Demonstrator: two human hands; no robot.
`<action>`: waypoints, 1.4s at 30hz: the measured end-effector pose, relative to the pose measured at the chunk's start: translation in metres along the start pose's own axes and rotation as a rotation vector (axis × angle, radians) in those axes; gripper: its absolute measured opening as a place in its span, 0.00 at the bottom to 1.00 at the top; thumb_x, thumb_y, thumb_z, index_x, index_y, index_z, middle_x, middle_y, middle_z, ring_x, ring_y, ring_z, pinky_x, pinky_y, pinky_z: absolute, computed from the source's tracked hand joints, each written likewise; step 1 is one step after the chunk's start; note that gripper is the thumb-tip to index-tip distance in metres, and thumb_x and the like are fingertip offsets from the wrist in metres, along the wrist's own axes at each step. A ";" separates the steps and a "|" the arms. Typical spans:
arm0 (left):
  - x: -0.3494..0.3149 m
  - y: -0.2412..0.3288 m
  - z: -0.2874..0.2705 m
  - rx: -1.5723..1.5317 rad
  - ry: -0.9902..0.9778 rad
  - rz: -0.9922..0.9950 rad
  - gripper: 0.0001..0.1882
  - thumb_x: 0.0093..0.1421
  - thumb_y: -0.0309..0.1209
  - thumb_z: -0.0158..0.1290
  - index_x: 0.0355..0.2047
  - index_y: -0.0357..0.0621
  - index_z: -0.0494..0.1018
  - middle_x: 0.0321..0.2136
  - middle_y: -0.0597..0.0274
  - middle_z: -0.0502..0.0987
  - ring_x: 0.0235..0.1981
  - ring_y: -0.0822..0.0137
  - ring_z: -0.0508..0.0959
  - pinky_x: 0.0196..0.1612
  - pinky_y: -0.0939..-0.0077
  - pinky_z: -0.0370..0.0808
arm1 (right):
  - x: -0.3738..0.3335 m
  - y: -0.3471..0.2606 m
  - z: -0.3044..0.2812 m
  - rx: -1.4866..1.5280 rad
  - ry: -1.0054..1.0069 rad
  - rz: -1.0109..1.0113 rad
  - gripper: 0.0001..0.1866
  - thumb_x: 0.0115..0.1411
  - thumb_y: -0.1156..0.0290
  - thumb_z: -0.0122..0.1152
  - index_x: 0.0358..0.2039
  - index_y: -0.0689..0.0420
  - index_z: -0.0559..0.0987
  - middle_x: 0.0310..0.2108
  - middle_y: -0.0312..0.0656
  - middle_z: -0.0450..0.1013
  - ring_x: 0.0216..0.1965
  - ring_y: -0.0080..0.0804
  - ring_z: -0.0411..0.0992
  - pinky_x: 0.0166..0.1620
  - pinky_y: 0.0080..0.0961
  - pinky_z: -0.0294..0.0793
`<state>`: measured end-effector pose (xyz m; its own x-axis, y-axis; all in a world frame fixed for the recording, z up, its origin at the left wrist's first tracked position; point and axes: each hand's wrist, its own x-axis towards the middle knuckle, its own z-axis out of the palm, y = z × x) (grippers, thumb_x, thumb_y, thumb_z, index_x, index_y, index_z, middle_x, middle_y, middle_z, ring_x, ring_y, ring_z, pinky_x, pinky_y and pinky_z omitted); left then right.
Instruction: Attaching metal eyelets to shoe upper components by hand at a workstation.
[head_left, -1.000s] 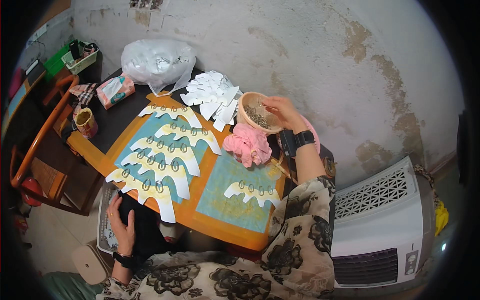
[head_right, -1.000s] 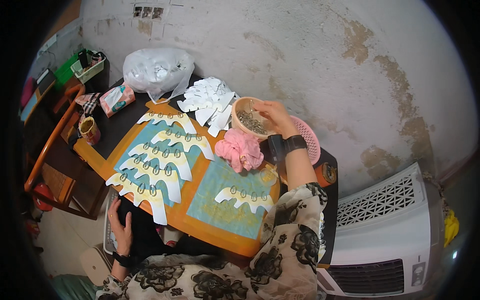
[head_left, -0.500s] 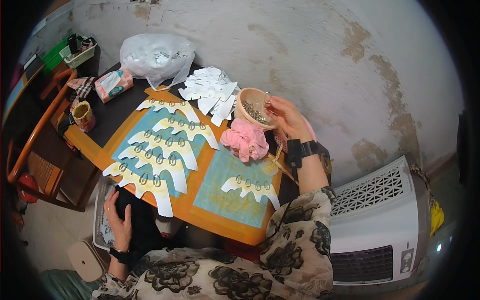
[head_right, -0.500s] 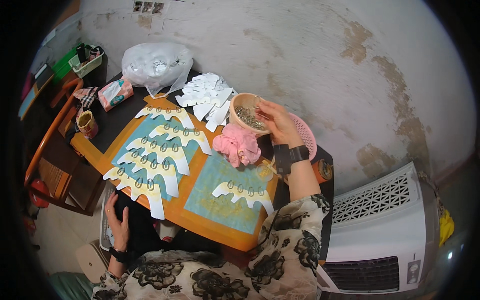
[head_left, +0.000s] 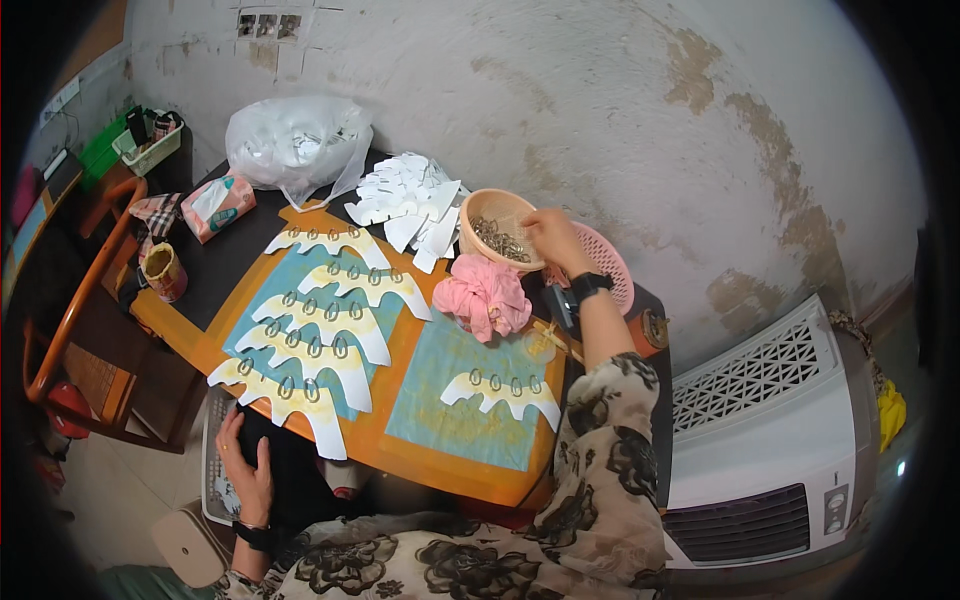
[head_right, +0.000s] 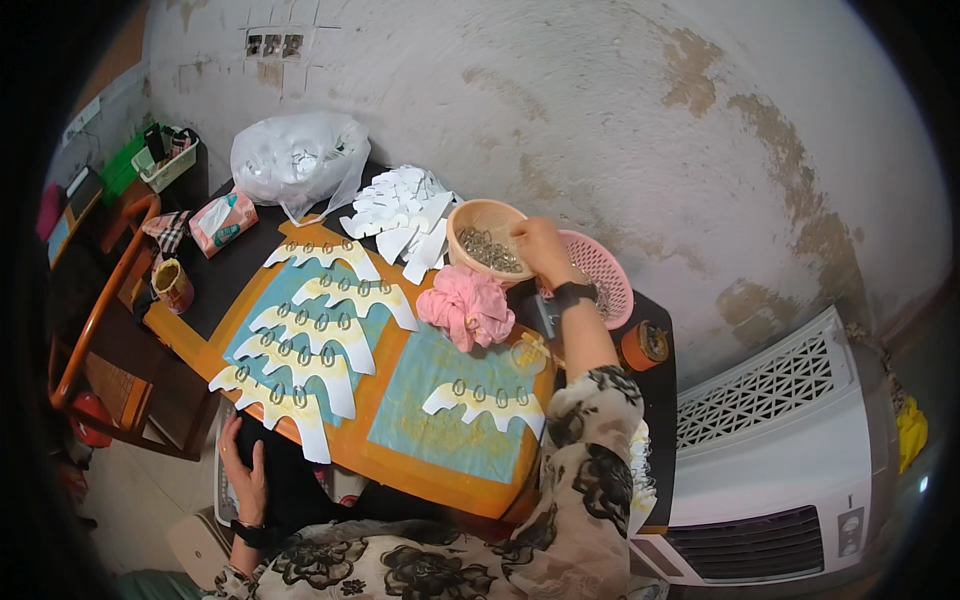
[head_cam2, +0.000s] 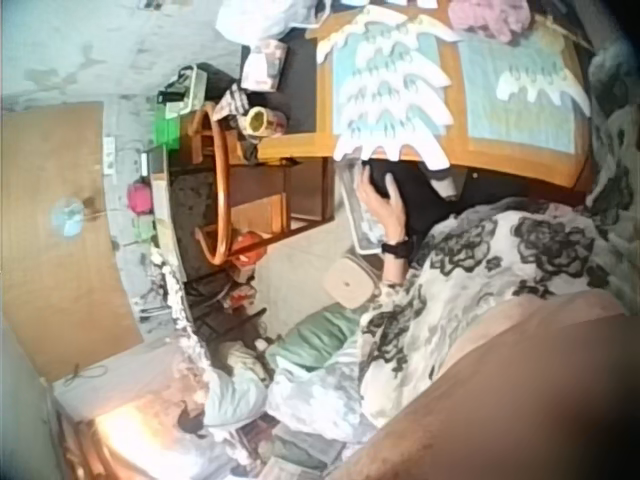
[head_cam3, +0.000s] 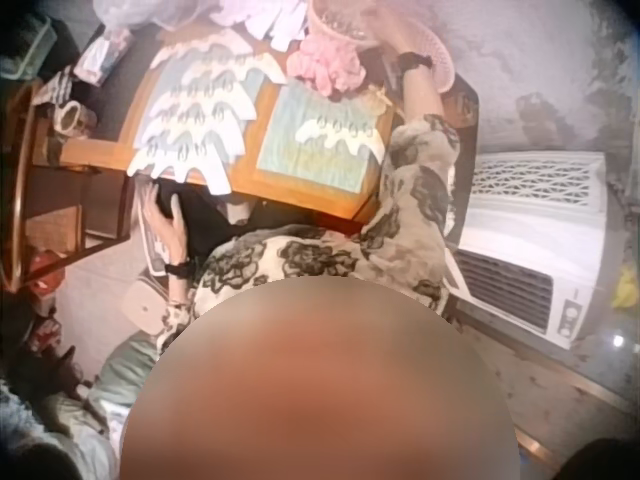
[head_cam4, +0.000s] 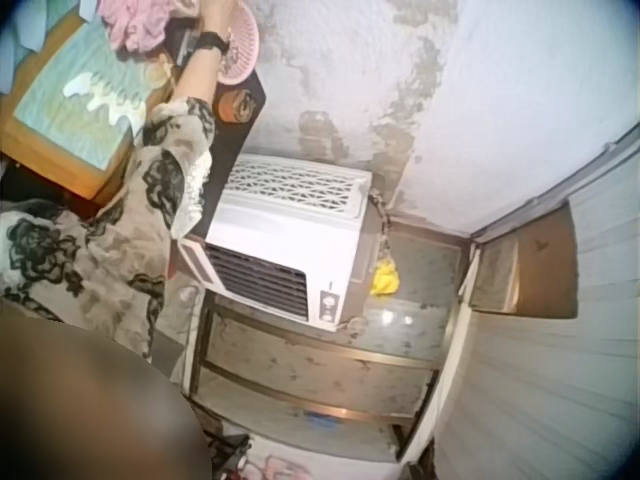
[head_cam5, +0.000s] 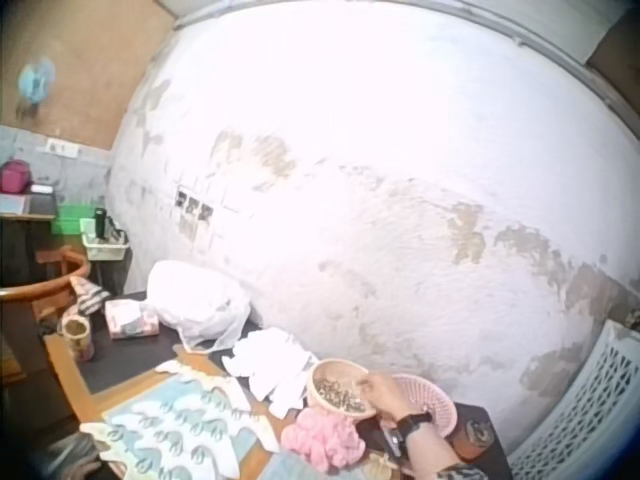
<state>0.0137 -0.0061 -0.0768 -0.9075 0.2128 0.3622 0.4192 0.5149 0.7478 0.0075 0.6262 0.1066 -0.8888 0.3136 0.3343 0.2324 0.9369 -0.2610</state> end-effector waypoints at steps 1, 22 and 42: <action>0.000 0.001 -0.001 0.006 -0.008 -0.002 0.26 0.66 0.30 0.58 0.64 0.40 0.69 0.67 0.45 0.70 0.68 0.44 0.68 0.72 0.52 0.62 | 0.005 -0.005 0.014 0.009 0.000 0.002 0.11 0.58 0.77 0.61 0.40 0.63 0.88 0.45 0.61 0.81 0.48 0.55 0.81 0.56 0.45 0.77; 0.002 -0.001 -0.002 -0.020 -0.054 -0.004 0.26 0.68 0.29 0.57 0.65 0.40 0.68 0.68 0.46 0.68 0.70 0.45 0.65 0.74 0.54 0.58 | 0.024 -0.009 0.003 0.783 -0.078 0.458 0.07 0.64 0.86 0.64 0.42 0.74 0.85 0.36 0.48 0.83 0.34 0.29 0.83 0.38 0.20 0.83; 0.023 0.033 -0.007 0.038 0.169 0.267 0.24 0.59 0.28 0.65 0.56 0.43 0.75 0.58 0.54 0.75 0.62 0.48 0.70 0.67 0.54 0.65 | -0.036 -0.329 0.090 0.965 -0.858 -0.098 0.09 0.67 0.77 0.66 0.46 0.67 0.84 0.39 0.40 0.83 0.38 0.22 0.83 0.44 0.18 0.82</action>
<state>0.0069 0.0101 -0.0396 -0.7465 0.2056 0.6328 0.6381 0.4907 0.5933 -0.0729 0.2928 0.0988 -0.9371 -0.2846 -0.2020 0.0950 0.3487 -0.9324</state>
